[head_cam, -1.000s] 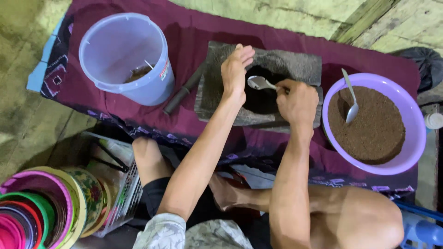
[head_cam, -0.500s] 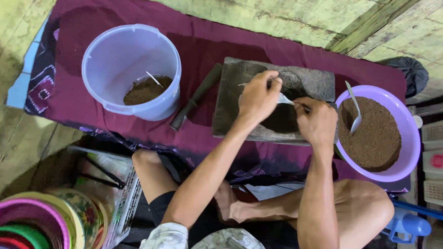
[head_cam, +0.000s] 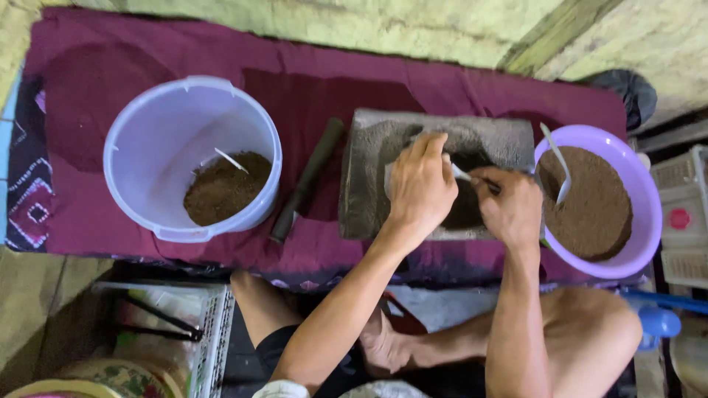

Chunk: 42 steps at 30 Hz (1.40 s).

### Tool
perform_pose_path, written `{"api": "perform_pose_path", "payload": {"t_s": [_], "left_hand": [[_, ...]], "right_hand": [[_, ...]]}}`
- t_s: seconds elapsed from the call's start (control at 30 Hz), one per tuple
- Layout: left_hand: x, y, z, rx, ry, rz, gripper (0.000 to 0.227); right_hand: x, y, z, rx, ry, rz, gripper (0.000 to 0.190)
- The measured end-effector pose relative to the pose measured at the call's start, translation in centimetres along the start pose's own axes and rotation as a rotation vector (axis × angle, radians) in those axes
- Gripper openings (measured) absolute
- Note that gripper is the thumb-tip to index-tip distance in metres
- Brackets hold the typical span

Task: Scooping brown powder from a bowl into a bucket and then into a stone mortar using a spoon

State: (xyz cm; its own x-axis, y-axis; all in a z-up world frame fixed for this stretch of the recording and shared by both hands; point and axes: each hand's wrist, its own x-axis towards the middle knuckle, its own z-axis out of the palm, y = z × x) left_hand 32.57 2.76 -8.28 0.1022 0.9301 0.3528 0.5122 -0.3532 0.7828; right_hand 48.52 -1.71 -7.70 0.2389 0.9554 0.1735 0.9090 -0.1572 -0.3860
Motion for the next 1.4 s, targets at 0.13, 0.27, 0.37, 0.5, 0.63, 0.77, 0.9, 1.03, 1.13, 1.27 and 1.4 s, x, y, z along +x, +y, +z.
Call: {"api": "perform_pose_path", "payload": {"t_s": [0.13, 0.27, 0.37, 0.5, 0.63, 0.77, 0.9, 1.03, 1.13, 1.27, 1.4], "left_hand": [[0.1, 0.2, -0.2, 0.01, -0.004, 0.013, 0.04], [-0.5, 0.4, -0.1, 0.072, 0.074, 0.053, 0.039], [0.1, -0.7, 1.5, 0.091, 0.118, 0.009, 0.04], [0.2, -2.0, 2.2, 0.093, 0.124, -0.028, 0.036], [0.2, -1.6, 2.1, 0.018, 0.095, -0.117, 0.034], [0.7, -2.1, 2.2, -0.025, 0.126, -0.155, 0.029], [0.6, -1.6, 1.6, -0.046, 0.16, -0.16, 0.025], [0.0, 0.2, -0.8, -0.164, 0.273, -0.142, 0.023], [-0.6, 1.5, -6.0, -0.174, 0.414, -0.035, 0.027], [-2.4, -1.0, -16.0, 0.067, 0.604, 0.102, 0.021], [-4.5, -9.2, -24.8, 0.392, 0.807, 0.013, 0.033]], "right_hand": [[0.2, 0.2, 0.2, -0.017, -0.037, 0.023, 0.017], [0.0, 0.7, -0.1, 0.014, -0.042, -0.008, 0.017], [0.5, 1.8, 0.6, -0.031, 0.004, -0.064, 0.016], [-0.3, 1.7, -0.2, 0.028, 0.008, -0.117, 0.018], [-0.9, 0.9, -2.0, 0.002, -0.036, -0.14, 0.021], [-0.6, 2.1, -0.9, -0.018, -0.026, -0.147, 0.019], [-0.1, 2.9, -0.3, -0.072, -0.039, -0.156, 0.017], [-0.4, 1.6, -2.1, -0.038, -0.088, -0.115, 0.019], [0.4, 1.6, -1.9, -0.027, -0.063, -0.093, 0.02], [-0.2, -2.2, -3.7, 0.001, 0.13, -0.293, 0.017], [-0.1, -9.7, -4.7, 0.127, 0.097, -0.392, 0.015]]}}
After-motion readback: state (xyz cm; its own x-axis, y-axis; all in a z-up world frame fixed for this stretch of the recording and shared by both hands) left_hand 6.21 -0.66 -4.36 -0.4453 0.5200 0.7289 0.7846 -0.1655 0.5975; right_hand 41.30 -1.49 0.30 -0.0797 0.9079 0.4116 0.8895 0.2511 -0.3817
